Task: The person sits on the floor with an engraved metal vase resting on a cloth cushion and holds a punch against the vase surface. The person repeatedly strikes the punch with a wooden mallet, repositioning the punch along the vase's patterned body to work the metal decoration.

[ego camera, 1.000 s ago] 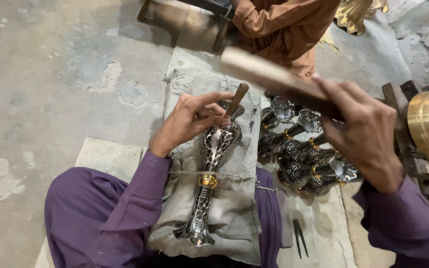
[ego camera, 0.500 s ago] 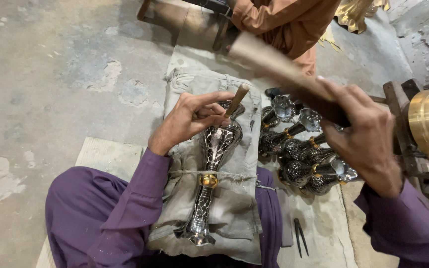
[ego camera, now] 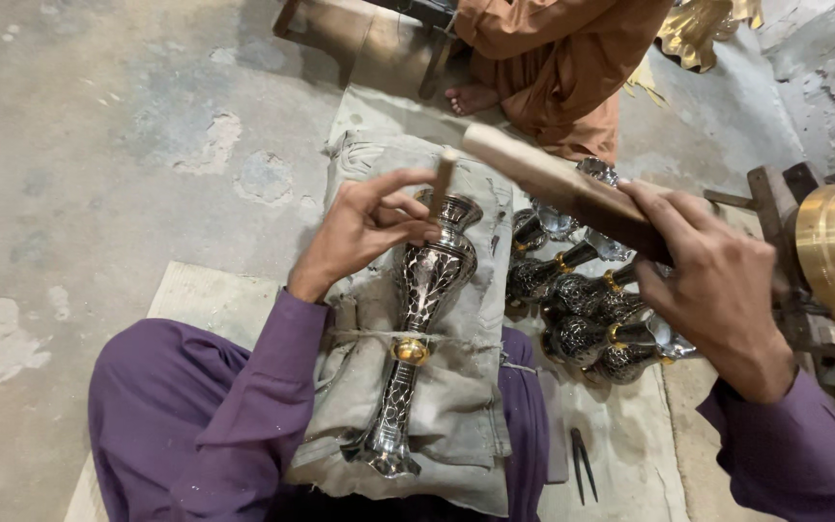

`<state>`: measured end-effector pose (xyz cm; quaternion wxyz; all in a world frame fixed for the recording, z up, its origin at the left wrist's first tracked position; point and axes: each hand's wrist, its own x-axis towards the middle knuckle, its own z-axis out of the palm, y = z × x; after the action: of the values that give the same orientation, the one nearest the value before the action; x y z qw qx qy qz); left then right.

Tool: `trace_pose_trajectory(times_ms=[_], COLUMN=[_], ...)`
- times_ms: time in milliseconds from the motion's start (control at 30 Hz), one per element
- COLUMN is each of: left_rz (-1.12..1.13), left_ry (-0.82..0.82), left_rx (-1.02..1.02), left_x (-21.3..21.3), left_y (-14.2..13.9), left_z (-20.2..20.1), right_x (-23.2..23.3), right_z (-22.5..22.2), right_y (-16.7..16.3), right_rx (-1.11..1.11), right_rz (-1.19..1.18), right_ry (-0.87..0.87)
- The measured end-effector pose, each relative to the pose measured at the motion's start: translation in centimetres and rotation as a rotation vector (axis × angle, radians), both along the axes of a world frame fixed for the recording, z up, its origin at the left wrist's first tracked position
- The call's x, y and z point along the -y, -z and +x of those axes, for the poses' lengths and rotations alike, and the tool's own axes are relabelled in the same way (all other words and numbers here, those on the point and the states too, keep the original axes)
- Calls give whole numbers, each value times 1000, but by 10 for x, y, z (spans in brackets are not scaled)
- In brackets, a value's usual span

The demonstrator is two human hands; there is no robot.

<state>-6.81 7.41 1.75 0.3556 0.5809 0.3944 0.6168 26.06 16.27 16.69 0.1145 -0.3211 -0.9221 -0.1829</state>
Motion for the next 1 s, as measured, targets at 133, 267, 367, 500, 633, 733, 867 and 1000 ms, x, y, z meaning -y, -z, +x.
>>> trace_pose_trajectory(times_ms=[133,267,367,500,633,733,867,1000], left_rz=[38,76,92,67,43,47,55,70], left_ry=[-50,-50,-99,-90,-157,-106,-73,-73], left_rx=[57,110,65,99,17,52,89,59], left_x=[0,-1,-1,-1,-1,0,2,0], left_y=[14,23,25,23,19,18,18,19], left_z=[2,6,8,10,11,10,8,7], right_x=[-17,-22,-19,-17,-12,-8,-7,-5], right_z=[1,-9,-23,-47,-52,-56,-60,-61], right_y=[7,2,-18,-46,-63,-64,-63,-62], right_rx=[199,357,189,-258,122,65,199,-122], right_rz=[-72,-33,-22,-139,-28,0,11,-48], right_ry=[33,50,29,-309,-58,-112,-35,-245])
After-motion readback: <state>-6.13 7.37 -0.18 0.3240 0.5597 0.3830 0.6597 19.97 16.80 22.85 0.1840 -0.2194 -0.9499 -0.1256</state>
